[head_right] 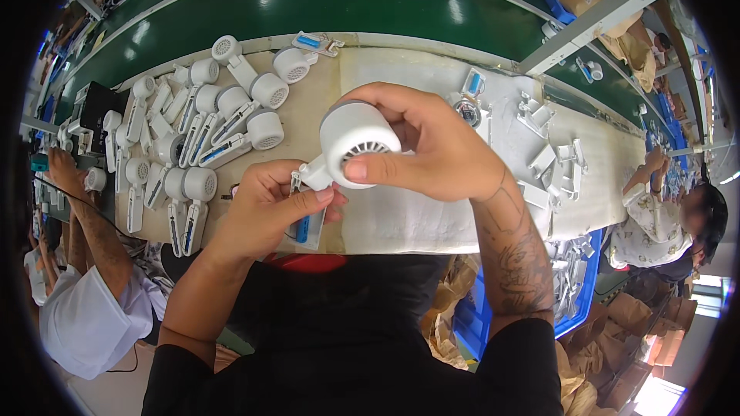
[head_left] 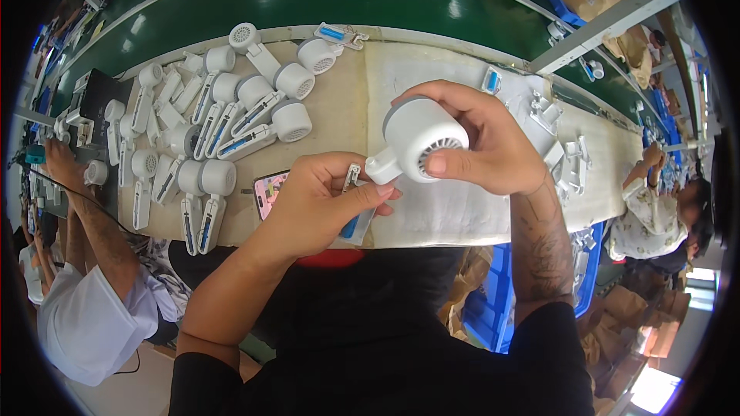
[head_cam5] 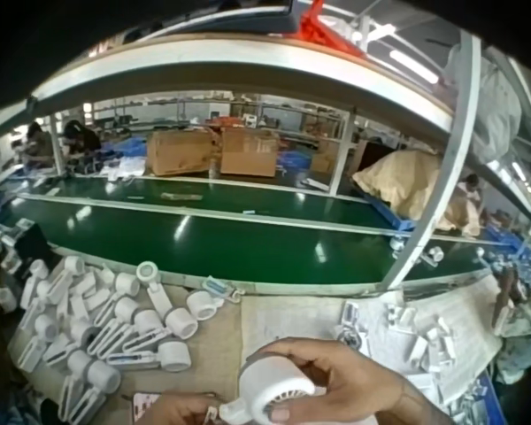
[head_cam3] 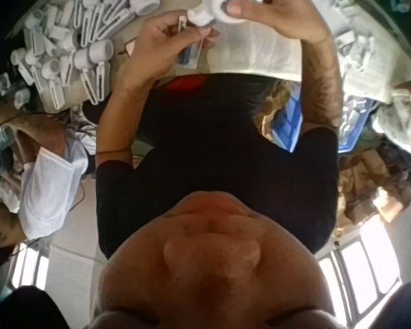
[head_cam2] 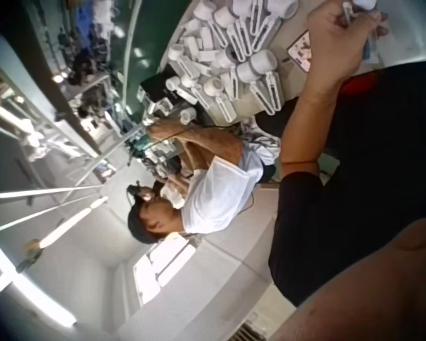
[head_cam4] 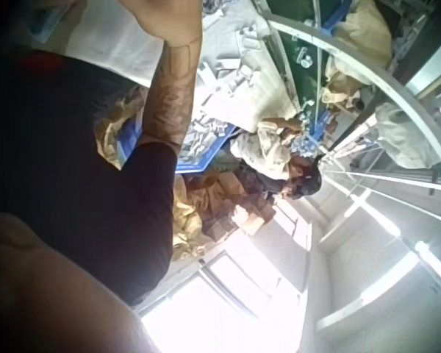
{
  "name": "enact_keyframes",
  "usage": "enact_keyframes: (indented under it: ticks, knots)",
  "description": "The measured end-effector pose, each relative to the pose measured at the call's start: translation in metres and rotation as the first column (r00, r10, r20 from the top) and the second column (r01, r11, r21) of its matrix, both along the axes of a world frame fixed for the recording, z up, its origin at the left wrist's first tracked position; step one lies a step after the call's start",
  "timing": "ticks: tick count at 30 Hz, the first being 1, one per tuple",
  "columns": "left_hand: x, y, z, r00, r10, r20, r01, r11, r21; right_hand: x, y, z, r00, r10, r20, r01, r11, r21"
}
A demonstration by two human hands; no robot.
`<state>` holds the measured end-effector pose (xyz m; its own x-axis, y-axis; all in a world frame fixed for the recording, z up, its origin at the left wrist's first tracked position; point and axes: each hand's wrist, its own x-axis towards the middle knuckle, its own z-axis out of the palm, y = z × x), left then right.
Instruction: The person assembles handheld fans by attaching the fan head components to the handle casings and snapping the plastic housing covers into place by hand.
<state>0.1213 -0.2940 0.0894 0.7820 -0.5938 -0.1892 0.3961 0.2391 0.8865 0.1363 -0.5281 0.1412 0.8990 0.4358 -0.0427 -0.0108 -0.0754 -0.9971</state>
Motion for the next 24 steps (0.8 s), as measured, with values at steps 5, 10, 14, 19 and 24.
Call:
enact_keyframes:
  ticks: [5, 10, 14, 19, 24]
  knots:
    - [-0.009, 0.000, 0.005, 0.991, -0.110, -0.081, 0.120, 0.984, 0.130, 0.026, 0.001, 0.015, 0.932, 0.314, -0.181, -0.350, 0.911, -0.221]
    - [-0.010, -0.006, 0.011, 0.980, -0.076, -0.186, 0.100, 0.988, 0.121, 0.042, 0.002, 0.030, 0.873, 0.382, -0.302, -0.474, 0.810, -0.346]
    - [-0.004, -0.008, 0.005, 0.991, -0.091, -0.094, 0.102, 0.988, 0.120, 0.048, -0.006, 0.020, 0.890, 0.384, -0.246, -0.445, 0.850, -0.281]
    - [0.003, -0.006, 0.004, 0.998, 0.028, -0.051, -0.025, 0.998, 0.066, 0.039, -0.010, -0.008, 0.976, 0.215, 0.038, -0.215, 0.977, 0.008]
    - [0.007, -0.008, 0.005, 0.995, 0.043, -0.089, -0.041, 0.999, 0.025, 0.025, -0.010, -0.013, 0.996, 0.051, 0.070, -0.058, 0.993, 0.105]
